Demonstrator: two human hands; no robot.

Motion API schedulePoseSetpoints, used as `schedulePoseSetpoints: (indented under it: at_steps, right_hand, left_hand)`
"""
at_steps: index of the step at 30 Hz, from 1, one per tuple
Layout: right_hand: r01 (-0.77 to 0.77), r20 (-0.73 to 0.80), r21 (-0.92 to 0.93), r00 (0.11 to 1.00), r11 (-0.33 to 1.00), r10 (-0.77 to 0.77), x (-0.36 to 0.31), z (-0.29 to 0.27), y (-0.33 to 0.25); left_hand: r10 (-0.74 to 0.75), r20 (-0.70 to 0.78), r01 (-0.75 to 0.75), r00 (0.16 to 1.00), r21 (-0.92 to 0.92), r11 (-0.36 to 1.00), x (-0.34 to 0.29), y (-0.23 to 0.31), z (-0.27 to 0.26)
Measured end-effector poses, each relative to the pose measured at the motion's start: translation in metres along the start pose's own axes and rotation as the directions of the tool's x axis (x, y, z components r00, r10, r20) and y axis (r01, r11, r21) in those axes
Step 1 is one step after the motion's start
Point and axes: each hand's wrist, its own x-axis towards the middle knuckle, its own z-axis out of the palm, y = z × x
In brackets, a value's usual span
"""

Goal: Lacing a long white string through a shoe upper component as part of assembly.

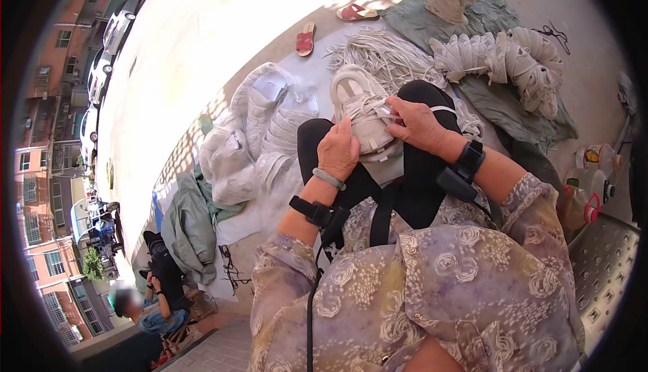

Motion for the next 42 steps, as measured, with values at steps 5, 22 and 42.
schedulePoseSetpoints:
  at_steps: [5, 22, 42]
  right_hand:
    - [-0.038, 0.086, 0.012, 0.996, 0.999, 0.037, 0.003, -0.001, -0.004]
    - [-0.069, 0.071, 0.065, 0.995, 0.995, 0.064, -0.001, -0.006, 0.008]
    - [-0.038, 0.025, 0.104, 0.999, 0.994, 0.036, -0.004, -0.002, 0.011]
  left_hand:
    - [-0.030, -0.008, 0.029, 1.000, -0.085, 0.996, 0.008, 0.000, 0.000]
    - [0.512, 0.258, -0.573, 0.819, 0.407, 0.711, 0.058, 0.027, -0.005]
    - [-0.301, 0.349, 0.066, 0.888, 0.551, 0.832, -0.180, -0.107, -0.104]
